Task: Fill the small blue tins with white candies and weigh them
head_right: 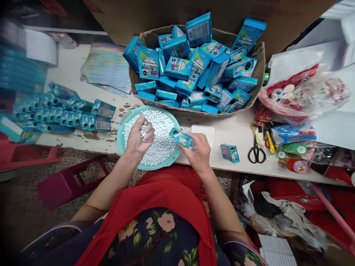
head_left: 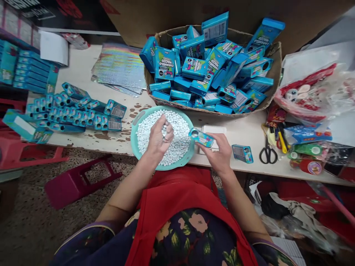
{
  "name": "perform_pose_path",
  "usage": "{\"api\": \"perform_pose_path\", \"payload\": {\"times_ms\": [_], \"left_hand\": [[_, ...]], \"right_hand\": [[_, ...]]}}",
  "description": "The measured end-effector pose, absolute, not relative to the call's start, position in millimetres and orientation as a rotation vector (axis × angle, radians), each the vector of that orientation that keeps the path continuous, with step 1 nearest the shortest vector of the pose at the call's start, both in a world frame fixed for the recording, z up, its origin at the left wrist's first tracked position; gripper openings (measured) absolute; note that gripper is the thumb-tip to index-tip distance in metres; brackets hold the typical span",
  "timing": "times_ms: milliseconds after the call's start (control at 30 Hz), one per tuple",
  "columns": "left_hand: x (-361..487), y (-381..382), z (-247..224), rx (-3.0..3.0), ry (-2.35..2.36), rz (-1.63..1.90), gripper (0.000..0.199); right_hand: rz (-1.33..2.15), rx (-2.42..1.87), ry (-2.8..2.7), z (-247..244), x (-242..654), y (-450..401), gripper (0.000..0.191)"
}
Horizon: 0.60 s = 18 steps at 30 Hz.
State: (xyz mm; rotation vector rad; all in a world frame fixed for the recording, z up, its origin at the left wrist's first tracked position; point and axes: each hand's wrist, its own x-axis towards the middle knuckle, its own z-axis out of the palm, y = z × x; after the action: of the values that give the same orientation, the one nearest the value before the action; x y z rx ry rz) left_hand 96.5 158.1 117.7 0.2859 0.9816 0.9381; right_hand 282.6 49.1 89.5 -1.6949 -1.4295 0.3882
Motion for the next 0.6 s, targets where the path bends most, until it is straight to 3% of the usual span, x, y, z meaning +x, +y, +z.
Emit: {"api": "perform_pose_path", "payload": {"times_ms": [133,300,600], "left_hand": [[110,147,143,0.555,0.984,1.124,0.04],[108,147,137,0.646,0.975,1.298,0.039],[94,159,134,0.598,1.061,1.206,0.047]], "right_hand": [[0.517,-1.574,-1.551,110,246,57,0.034],[0.53,-1.572,-1.551,103,227,67,0.032],[0.614,-1.557,-1.434,99,225,67,0.034]]}}
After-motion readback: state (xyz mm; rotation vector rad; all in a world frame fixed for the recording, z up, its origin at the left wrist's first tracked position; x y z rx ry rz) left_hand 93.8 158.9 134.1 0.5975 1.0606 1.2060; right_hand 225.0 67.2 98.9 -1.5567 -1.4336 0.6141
